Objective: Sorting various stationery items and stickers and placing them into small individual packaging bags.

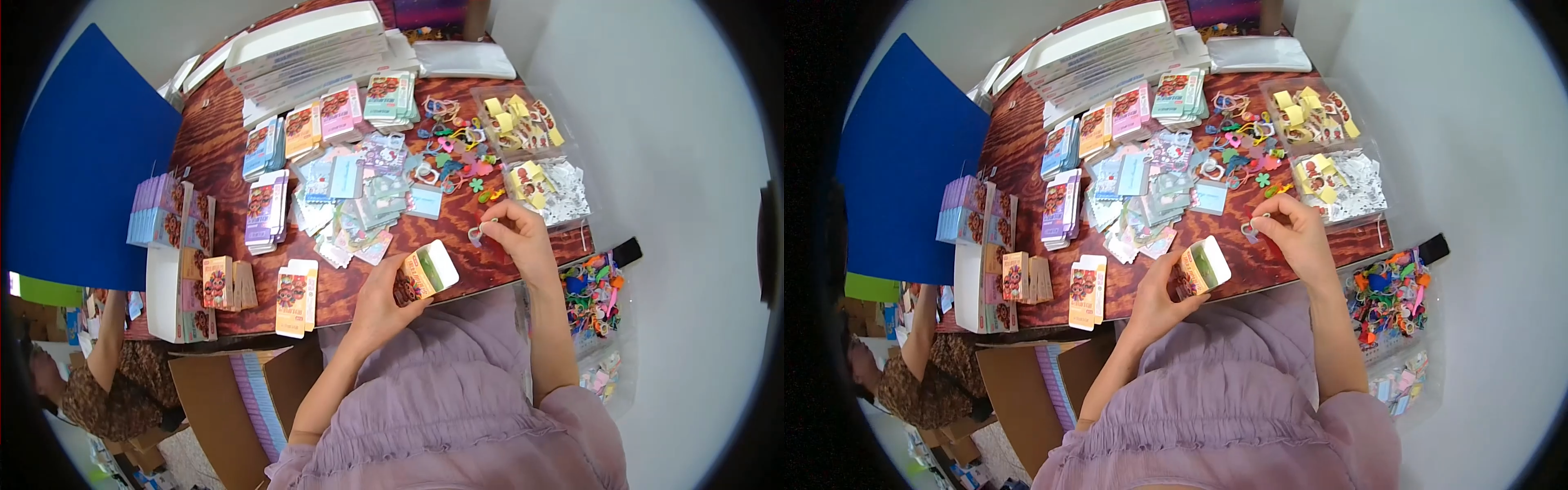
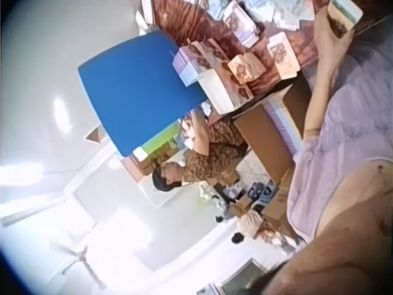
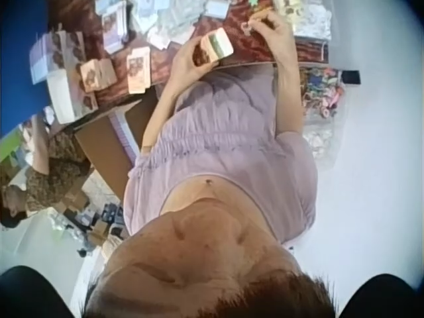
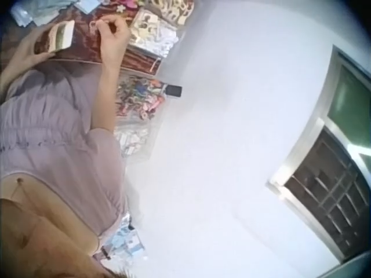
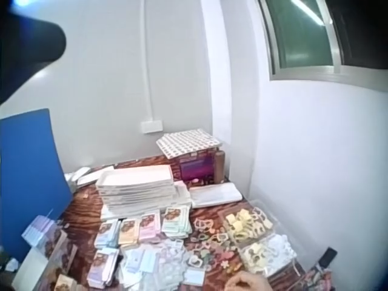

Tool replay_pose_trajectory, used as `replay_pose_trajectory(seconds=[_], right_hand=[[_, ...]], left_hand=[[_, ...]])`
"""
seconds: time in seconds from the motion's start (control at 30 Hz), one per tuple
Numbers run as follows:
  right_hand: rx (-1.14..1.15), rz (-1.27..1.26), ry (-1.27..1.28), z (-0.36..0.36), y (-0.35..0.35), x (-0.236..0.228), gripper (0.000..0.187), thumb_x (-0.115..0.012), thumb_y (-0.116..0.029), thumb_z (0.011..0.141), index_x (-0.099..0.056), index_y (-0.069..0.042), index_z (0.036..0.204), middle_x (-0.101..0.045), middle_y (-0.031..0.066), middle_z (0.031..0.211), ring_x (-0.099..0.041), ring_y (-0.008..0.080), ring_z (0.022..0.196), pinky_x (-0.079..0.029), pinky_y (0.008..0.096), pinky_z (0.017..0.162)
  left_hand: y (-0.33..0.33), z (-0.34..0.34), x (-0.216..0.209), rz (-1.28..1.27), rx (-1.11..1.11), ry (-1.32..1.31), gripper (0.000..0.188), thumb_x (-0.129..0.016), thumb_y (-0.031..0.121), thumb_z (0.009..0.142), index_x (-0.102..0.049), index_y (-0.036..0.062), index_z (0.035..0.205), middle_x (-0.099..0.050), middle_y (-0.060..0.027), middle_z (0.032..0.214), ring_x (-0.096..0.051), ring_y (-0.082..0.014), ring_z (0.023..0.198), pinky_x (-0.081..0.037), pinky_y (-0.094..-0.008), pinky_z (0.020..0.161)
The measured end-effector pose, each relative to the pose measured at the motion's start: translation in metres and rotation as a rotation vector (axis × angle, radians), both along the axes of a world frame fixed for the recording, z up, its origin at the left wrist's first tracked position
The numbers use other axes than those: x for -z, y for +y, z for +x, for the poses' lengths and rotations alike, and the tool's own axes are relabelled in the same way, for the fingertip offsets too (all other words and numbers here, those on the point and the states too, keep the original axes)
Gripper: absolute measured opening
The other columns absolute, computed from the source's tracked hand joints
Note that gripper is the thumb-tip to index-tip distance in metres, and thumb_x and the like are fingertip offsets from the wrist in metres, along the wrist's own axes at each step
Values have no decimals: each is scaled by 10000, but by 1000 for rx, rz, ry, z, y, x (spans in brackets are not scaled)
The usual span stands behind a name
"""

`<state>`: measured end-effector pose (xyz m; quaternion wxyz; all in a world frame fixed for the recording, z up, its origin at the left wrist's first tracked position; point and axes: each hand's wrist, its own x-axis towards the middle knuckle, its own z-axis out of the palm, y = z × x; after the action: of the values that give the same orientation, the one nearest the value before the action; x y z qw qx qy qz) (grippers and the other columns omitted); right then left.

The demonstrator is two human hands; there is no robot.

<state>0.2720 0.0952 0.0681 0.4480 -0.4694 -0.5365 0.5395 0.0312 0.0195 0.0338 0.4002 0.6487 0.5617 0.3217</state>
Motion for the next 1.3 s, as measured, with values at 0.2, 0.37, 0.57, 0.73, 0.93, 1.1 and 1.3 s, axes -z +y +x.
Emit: replay_pose_trajectory(seconds=[0.2,0.37,0.57,0.73,0.93,1.1,1.3], right_hand=[[52,-141,354,-53,-15,-16,358,-635,25,913,-543,-20,1256,-577,3,890,-595,49,677,-510,189,537],[153,116,-15,-86,-34,8,317,-619,78,906,-547,1,1205,-572,25,934,-584,49,746,-493,187,610],[206,229,-133,-94,-39,6,165,-652,28,874,-578,-17,1014,-655,98,851,-662,155,693,-509,289,569],[201,549,-500,-101,-50,12,122,-715,-19,810,-622,-26,888,-629,77,800,-605,243,683,-481,349,589],[95,786,-597,-101,-52,12,130,-764,-35,734,-682,-25,834,-630,52,857,-577,254,781,-460,356,643],[-75,768,-456,-92,-58,6,142,-755,-8,745,-692,-18,873,-633,71,923,-587,252,803,-471,349,658],[91,591,-480,-92,-54,-2,180,-716,17,760,-657,-10,928,-610,134,1009,-602,299,970,-501,404,766]], left_hand=[[-14,-1,2,35,-127,79,649,-830,168,724,-517,20,1273,-599,-154,1120,-603,-324,1024,-499,-407,880],[-19,1,4,69,-198,95,659,-834,156,713,-509,16,1269,-589,-151,1105,-596,-323,1002,-499,-411,865],[-20,1,11,119,-208,123,681,-840,136,697,-498,12,1273,-578,-154,1137,-594,-324,1017,-502,-411,871],[-21,2,13,152,-272,64,695,-830,110,696,-485,12,1292,-579,-156,1142,-591,-331,1048,-503,-415,876],[-20,-5,15,174,-337,48,699,-823,93,697,-478,13,1300,-578,-169,1168,-581,-348,1076,-495,-422,901],[-25,-11,20,162,-352,9,703,-823,87,706,-469,13,1309,-567,-175,1200,-576,-350,1104,-489,-417,918],[-26,-6,16,191,-321,-19,713,-829,92,708,-465,13,1315,-557,-182,1219,-571,-347,1125,-486,-411,935]])
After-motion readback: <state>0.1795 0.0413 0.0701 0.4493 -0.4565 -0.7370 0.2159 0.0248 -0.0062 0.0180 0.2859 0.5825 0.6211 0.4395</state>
